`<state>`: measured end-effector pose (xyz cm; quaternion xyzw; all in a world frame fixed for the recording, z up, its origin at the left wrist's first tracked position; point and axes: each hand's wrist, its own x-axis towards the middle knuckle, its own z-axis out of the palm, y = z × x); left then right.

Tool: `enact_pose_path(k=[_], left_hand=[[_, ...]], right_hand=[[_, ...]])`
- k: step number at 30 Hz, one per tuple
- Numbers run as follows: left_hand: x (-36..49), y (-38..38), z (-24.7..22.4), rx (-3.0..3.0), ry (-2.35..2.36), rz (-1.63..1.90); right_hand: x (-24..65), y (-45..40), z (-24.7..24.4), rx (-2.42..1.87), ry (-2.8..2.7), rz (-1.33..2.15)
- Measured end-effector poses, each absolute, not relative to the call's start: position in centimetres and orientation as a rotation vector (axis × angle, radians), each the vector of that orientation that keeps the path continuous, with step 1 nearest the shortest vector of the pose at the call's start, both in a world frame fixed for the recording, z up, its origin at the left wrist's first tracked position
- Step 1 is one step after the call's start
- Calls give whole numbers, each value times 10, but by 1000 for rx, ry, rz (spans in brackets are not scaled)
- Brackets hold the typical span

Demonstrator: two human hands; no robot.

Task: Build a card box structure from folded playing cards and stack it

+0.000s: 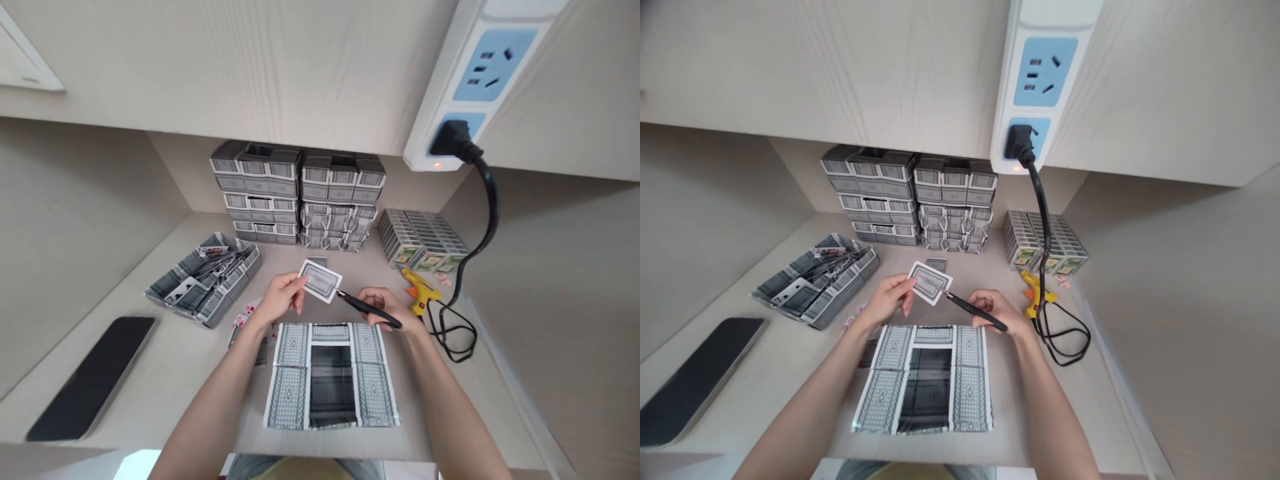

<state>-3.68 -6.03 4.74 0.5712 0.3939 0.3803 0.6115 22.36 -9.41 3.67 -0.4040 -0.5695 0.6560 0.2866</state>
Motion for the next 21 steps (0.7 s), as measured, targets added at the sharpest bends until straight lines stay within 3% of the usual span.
enact_pose_path(k=[21], left_hand=[[-35, -64, 52, 1350, 931, 785]], right_hand=[[219, -94, 40, -1150, -1510, 1738]])
